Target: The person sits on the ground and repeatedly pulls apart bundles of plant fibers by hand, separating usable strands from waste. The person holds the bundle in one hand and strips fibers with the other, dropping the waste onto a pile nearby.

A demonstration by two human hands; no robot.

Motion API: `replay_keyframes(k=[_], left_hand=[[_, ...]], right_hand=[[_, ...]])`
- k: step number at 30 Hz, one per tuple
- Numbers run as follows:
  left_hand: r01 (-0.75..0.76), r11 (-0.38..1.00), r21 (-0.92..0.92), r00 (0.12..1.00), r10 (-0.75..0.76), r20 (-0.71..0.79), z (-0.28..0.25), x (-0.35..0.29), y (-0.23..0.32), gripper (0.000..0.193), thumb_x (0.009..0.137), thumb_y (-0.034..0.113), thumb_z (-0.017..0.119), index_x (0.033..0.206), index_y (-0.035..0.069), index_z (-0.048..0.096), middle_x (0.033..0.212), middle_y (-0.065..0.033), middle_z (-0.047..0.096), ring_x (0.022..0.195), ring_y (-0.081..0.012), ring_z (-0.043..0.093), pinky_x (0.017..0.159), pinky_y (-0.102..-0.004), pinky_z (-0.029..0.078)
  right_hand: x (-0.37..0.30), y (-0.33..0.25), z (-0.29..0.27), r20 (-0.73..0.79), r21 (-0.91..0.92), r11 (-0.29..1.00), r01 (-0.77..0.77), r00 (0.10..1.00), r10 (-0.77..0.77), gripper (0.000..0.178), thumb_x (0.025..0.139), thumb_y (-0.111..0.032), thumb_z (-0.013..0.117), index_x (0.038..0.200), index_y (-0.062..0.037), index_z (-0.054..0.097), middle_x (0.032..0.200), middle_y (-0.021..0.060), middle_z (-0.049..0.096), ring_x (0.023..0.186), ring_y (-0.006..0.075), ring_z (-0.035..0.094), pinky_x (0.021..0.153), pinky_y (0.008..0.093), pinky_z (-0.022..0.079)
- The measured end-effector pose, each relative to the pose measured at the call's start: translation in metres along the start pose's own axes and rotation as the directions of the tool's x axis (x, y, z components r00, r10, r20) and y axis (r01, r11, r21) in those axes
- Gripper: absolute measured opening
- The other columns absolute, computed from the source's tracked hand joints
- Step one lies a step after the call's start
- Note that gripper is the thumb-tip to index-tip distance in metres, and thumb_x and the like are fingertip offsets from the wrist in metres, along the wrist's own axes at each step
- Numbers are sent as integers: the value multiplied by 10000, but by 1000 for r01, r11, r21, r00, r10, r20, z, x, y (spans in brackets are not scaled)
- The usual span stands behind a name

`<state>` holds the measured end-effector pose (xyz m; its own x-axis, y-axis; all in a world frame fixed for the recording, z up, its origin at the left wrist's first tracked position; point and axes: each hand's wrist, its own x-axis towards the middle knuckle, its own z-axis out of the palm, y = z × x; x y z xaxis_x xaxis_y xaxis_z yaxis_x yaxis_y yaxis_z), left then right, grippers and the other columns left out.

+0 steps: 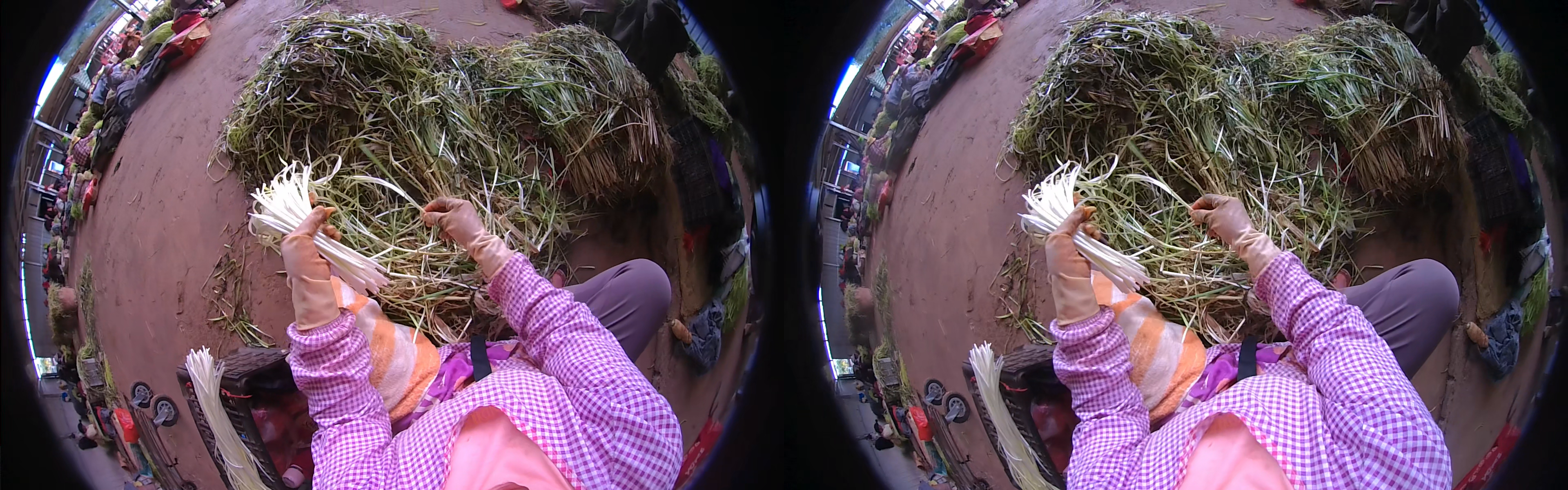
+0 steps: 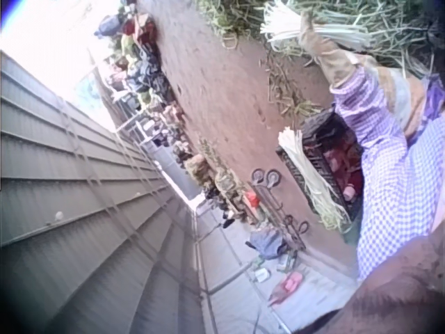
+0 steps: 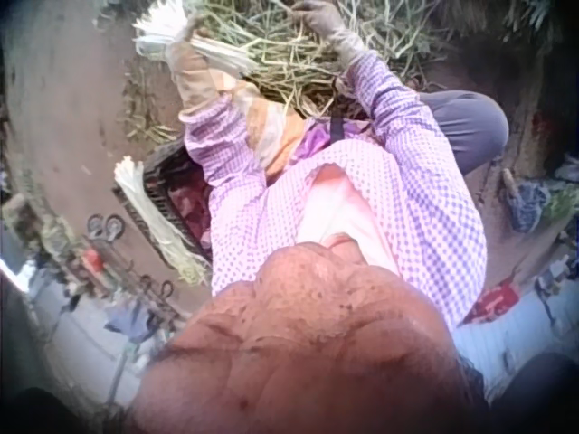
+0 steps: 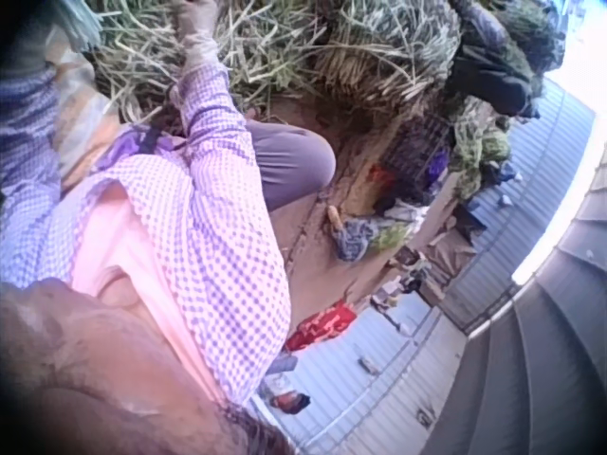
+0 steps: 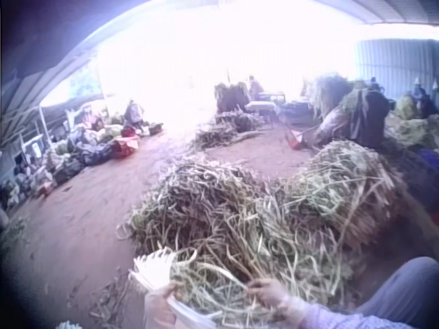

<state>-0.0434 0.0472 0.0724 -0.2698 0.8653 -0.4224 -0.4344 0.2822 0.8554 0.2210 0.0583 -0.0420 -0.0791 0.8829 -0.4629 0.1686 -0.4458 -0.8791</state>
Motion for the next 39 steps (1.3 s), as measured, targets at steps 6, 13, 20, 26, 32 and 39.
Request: replay_keyframes(k=[6, 13, 20, 26, 32, 39], left_hand=[[-20, 968, 249, 1000, 14, 25, 25, -2, -34, 230, 897, 156, 708, 1000, -48, 688, 746, -102, 669, 585, -134, 607, 539, -266, 553], [-37, 974, 225, 987, 0, 162, 43, -9, -59, 198, 871, 118, 725, 1007, -25, 711, 741, -60, 690, 565, -105, 609, 471, -222, 440], [55, 965, 258, 979, -102, 174, 35, -1, -63, 168, 872, 111, 711, 956, -33, 733, 698, -87, 674, 526, -135, 591, 479, -248, 490], [-8, 966, 260, 995, -19, 100, 44, 4, -76, 112, 829, 34, 708, 845, -75, 726, 643, -109, 668, 480, -156, 596, 450, -256, 467], [-30, 951, 307, 997, 49, -52, 43, 10, -69, 112, 804, 27, 742, 817, -72, 691, 658, -99, 658, 482, -145, 584, 438, -255, 479], [19, 997, 74, 998, -24, 66, 23, 5, -28, 174, 924, 55, 627, 984, -100, 680, 735, -111, 654, 597, -160, 603, 547, -252, 552]], right_hand=[[-31, -39, -2, -24, -73, 951, 299, 953, -302, 163, 887, -207, 713, 986, -77, 706, 859, 43, 713, 685, 78, 641, 507, 211, 542], [-42, -29, 30, -8, -407, 709, 576, 774, -633, 193, 850, -197, 740, 956, -43, 689, 774, 80, 703, 622, 149, 646, 545, 300, 528], [-22, -14, 27, 476, 411, 897, -164, 877, -58, 491, 891, -531, 644, 1185, -143, 581, 733, -15, 655, 469, 79, 547, 429, 232, 451], [-1, -28, 52, 192, 574, 818, 41, 964, -183, 218, 972, -251, 607, 908, -53, 672, 794, 23, 682, 630, 106, 611, 495, 238, 458], [-28, -38, 49, -89, -638, 758, 133, 965, -245, 213, 952, -253, 597, 942, -58, 682, 809, 100, 704, 692, 173, 662, 644, 364, 543], [-72, 59, -29, 230, -959, -46, 279, 866, 444, 233, 889, -182, 641, 1064, -55, 727, 1025, 107, 717, 923, 229, 696, 784, 343, 567]])
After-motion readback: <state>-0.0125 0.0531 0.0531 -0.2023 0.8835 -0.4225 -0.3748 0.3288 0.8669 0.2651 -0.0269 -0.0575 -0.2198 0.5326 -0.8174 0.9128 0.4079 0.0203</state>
